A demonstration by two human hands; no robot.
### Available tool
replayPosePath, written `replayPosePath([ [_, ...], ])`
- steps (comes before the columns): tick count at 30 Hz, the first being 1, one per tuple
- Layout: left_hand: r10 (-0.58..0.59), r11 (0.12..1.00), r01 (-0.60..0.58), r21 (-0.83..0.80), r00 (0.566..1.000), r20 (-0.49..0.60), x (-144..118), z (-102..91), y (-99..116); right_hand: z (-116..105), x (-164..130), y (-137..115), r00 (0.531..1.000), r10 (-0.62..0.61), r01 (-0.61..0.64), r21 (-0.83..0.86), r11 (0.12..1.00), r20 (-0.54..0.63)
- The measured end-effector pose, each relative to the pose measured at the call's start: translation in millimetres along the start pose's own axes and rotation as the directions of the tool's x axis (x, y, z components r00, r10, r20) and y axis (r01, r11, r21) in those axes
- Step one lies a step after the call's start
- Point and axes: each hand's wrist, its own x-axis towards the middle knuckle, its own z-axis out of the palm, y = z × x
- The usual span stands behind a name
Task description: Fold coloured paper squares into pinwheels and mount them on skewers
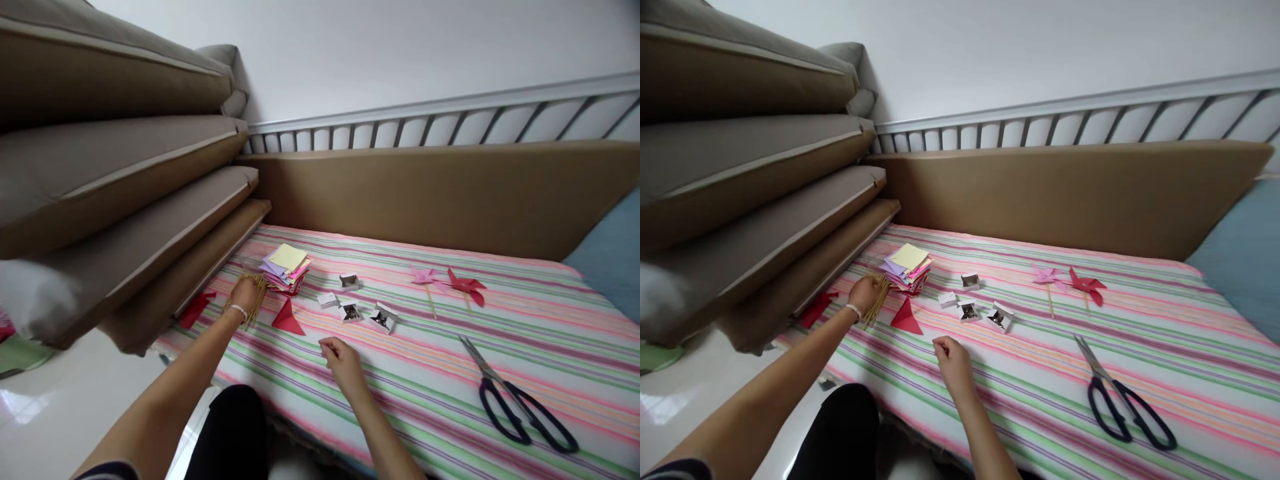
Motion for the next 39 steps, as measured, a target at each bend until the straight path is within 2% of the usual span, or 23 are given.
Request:
replayPosePath([
  [4,0.192,0.971,-0.185,-0.149,0.981,0.029,-33.4,24.5,10.5,4.2,-2.0,1.2,1.000,-0.014,0.015,-0.013,1.000,0.017],
  [6,0.230,0.953,-0.217,-0.209,0.972,0.040,-41.7,36.8,14.1,6.1,-4.0,2.5,0.999,-0.024,0.025,-0.026,0.999,0.029],
  [9,0.237,0.931,-0.214,-0.294,0.971,0.043,-40.2,48.2,17.6,7.2,-5.5,5.6,0.999,-0.032,0.034,-0.047,0.998,0.040],
  [13,0.167,0.904,-0.135,-0.407,0.985,0.045,-30.9,53.9,20.3,6.2,-3.0,8.3,0.999,-0.039,0.041,-0.078,0.996,0.038],
  [16,0.079,0.857,-0.027,-0.514,0.994,0.079,-34.8,58.8,23.9,4.7,-0.8,5.6,0.997,-0.080,0.081,-0.111,0.991,0.016],
  [21,-0.027,0.695,0.178,-0.697,0.975,0.222,-66.8,71.2,33.5,2.6,-2.9,-4.5,0.980,-0.190,0.177,-0.199,0.964,-0.050],
  [25,-0.056,0.565,0.287,-0.773,0.949,0.311,-90.9,77.1,38.5,2.9,-6.9,-11.2,0.973,-0.226,0.214,-0.175,0.961,-0.047],
  [31,-0.075,0.436,0.347,-0.830,0.933,0.351,-103.5,77.7,40.6,4.8,-5.5,-14.8,0.993,-0.113,0.116,0.098,0.988,-0.032],
  [39,-0.091,0.379,0.338,-0.862,0.940,0.329,-108.6,80.0,40.5,14.2,5.6,6.8,1.000,0.022,-0.025,0.196,0.980,0.019],
])
